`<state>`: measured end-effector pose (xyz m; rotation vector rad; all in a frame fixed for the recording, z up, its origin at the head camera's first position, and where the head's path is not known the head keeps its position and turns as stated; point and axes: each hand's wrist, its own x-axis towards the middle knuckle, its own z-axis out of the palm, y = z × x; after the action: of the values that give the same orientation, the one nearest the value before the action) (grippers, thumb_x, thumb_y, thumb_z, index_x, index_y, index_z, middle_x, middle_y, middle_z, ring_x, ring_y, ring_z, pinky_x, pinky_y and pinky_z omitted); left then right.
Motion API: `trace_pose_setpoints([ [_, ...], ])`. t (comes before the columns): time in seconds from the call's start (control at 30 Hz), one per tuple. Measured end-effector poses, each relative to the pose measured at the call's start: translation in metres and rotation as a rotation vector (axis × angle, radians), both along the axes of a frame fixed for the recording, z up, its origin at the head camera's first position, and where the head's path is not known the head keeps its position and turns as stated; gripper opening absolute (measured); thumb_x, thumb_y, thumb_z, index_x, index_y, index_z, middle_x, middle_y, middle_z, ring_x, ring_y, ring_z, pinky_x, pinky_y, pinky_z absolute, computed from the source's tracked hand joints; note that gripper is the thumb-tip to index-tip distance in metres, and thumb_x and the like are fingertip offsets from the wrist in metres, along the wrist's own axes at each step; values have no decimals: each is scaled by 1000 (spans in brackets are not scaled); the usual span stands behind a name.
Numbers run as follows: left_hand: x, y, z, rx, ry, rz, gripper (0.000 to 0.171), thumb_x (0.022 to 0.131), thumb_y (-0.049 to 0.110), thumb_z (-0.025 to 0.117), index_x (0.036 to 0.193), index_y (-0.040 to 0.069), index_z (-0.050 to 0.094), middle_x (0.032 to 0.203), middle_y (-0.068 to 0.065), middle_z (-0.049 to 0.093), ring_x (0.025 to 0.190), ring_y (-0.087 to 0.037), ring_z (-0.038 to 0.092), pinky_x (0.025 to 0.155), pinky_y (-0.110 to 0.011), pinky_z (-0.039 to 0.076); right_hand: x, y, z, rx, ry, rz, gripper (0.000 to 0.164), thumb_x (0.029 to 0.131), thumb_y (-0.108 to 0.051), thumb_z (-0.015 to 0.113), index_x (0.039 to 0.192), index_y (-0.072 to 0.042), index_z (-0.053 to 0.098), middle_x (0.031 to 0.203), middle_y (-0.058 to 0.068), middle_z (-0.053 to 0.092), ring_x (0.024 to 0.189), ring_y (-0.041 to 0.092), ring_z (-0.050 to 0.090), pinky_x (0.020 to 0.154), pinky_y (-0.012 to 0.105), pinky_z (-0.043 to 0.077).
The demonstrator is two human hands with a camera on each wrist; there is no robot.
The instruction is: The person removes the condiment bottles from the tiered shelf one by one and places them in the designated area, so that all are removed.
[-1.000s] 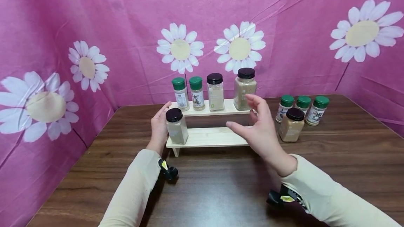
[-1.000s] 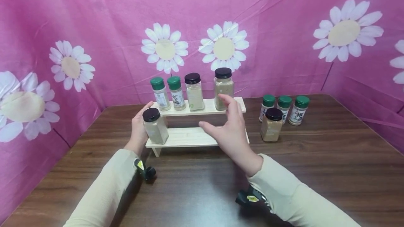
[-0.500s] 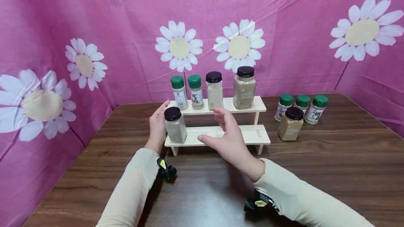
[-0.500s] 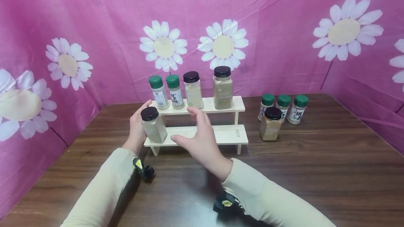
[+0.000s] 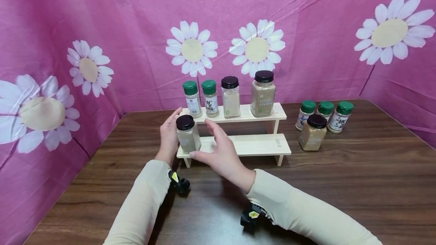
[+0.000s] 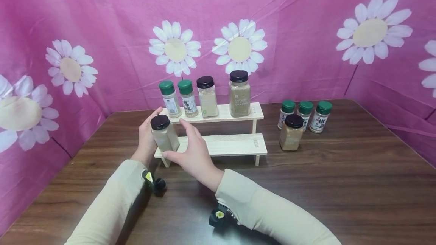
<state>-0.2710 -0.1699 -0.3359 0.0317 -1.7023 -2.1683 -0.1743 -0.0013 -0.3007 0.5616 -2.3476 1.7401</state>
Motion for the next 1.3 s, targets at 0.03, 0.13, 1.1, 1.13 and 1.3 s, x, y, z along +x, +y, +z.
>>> trace_pose_setpoints([
  [0.03,0,0,0,4,-1,-3,35,94,11,45,127,0,55,130,-13,54,107,-5,53,91,-19,45,-1,-2,0,7,-2,3,89,66,-19,83,141,-11,35,143,7,40,129,26,40,101,47,39],
  [0.13,1,0,0,5,-8,-12,35,95,12,45,127,1,55,131,-13,54,107,-5,53,91,-19,45,-2,-7,-2,21,-7,7,90,67,-20,82,143,-12,33,144,9,39,130,25,39,102,46,38],
  [1.1,2,2,3,-17,16,34,34,92,9,47,123,-1,58,108,4,67,92,-1,58,85,-18,47,-22,-44,-18,106,114,-52,93,70,-22,80,144,-15,23,135,14,42,115,23,49,91,38,47],
  [1.13,2,2,3,-28,15,36,34,92,9,46,123,-1,58,111,2,67,92,0,57,85,-17,47,-23,-45,-19,122,121,-62,94,70,-22,80,144,-15,23,134,14,42,115,24,49,92,39,46],
  [1.3,2,0,2,-44,13,33,35,94,11,45,125,-1,56,125,-12,58,94,0,56,86,-17,47,-26,-49,-22,168,145,-108,97,68,-25,82,144,-17,22,132,14,44,115,26,50,93,44,45],
])
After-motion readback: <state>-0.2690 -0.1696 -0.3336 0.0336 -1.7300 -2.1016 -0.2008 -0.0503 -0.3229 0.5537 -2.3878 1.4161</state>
